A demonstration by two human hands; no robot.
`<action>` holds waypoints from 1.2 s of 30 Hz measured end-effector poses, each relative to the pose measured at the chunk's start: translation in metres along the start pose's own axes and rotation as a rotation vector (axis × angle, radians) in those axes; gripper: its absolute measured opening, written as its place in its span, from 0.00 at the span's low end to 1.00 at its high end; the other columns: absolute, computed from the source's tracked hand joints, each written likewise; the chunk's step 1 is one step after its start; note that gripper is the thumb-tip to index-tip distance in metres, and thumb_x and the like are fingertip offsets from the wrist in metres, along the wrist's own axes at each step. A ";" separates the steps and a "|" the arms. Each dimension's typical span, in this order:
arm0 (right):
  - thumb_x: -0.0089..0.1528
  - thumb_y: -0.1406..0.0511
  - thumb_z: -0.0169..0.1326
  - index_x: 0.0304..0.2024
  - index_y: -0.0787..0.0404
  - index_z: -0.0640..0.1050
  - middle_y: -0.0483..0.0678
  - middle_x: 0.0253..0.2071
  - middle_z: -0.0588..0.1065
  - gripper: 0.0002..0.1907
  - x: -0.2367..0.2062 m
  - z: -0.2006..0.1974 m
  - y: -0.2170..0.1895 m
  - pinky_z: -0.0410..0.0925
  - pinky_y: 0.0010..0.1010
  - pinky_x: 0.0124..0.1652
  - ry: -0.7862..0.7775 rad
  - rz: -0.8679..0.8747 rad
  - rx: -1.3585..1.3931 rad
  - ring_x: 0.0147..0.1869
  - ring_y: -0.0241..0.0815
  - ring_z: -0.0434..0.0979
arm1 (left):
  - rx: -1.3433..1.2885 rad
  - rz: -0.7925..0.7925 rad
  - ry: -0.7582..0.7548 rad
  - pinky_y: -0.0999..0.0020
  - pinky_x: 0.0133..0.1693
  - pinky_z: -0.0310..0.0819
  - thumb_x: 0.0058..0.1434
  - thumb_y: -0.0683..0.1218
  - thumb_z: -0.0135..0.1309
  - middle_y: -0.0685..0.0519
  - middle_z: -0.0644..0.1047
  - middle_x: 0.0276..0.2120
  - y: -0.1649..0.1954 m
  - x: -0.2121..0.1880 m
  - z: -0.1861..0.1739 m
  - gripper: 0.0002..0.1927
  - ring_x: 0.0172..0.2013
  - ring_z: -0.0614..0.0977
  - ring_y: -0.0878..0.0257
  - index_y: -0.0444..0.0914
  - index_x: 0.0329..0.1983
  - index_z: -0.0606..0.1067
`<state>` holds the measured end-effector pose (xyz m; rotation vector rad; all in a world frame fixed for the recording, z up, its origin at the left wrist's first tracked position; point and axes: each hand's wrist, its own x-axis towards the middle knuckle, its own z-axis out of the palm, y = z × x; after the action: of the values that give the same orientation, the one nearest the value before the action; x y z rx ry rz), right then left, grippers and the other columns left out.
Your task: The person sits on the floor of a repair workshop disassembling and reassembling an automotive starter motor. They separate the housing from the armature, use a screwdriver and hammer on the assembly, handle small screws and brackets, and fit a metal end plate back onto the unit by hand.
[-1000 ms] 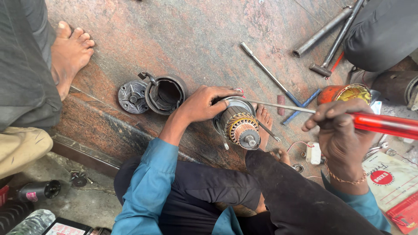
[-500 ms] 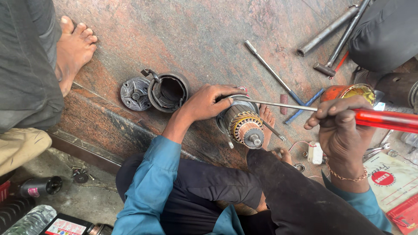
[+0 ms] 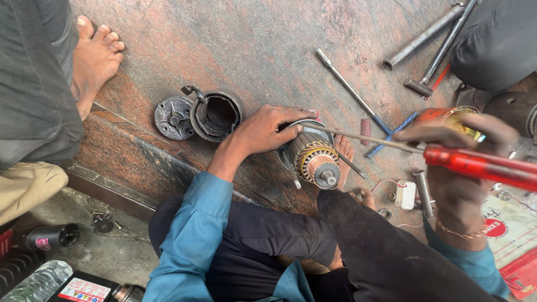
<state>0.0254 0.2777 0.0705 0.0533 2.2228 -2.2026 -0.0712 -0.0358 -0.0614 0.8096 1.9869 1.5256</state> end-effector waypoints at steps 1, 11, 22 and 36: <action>0.68 0.44 0.49 0.62 0.50 0.68 0.57 0.49 0.76 0.28 0.003 -0.003 -0.001 0.73 0.44 0.45 -0.018 -0.074 0.009 0.46 0.53 0.78 | 0.019 0.009 0.001 0.55 0.57 0.76 0.65 0.46 0.55 0.42 0.79 0.57 0.001 0.000 -0.001 0.22 0.57 0.81 0.44 0.42 0.62 0.76; 0.66 0.41 0.47 0.60 0.36 0.74 0.32 0.56 0.75 0.23 0.024 -0.013 0.013 0.70 0.42 0.47 -0.197 -0.315 0.367 0.47 0.37 0.77 | 0.024 0.034 -0.055 0.55 0.54 0.78 0.69 0.45 0.52 0.44 0.79 0.58 0.004 0.000 -0.007 0.20 0.55 0.81 0.44 0.44 0.64 0.74; 0.62 0.56 0.53 0.31 0.46 0.72 0.32 0.28 0.72 0.07 0.070 -0.014 -0.010 0.65 0.34 0.34 -0.669 -0.527 0.318 0.31 0.32 0.71 | 0.088 -0.047 -0.050 0.53 0.54 0.75 0.70 0.49 0.46 0.46 0.80 0.57 0.006 -0.004 0.001 0.22 0.54 0.80 0.45 0.48 0.67 0.72; 0.63 0.64 0.52 0.17 0.51 0.66 0.38 0.17 0.69 0.19 0.083 -0.020 -0.013 0.73 0.30 0.25 -0.536 -0.411 0.336 0.18 0.33 0.72 | -0.014 0.026 0.065 0.55 0.60 0.73 0.73 0.48 0.46 0.45 0.79 0.59 0.003 -0.009 0.011 0.18 0.60 0.79 0.46 0.42 0.64 0.74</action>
<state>-0.0579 0.2987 0.0814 -0.9455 1.6676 -2.3689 -0.0569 -0.0344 -0.0604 0.7923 2.0173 1.5982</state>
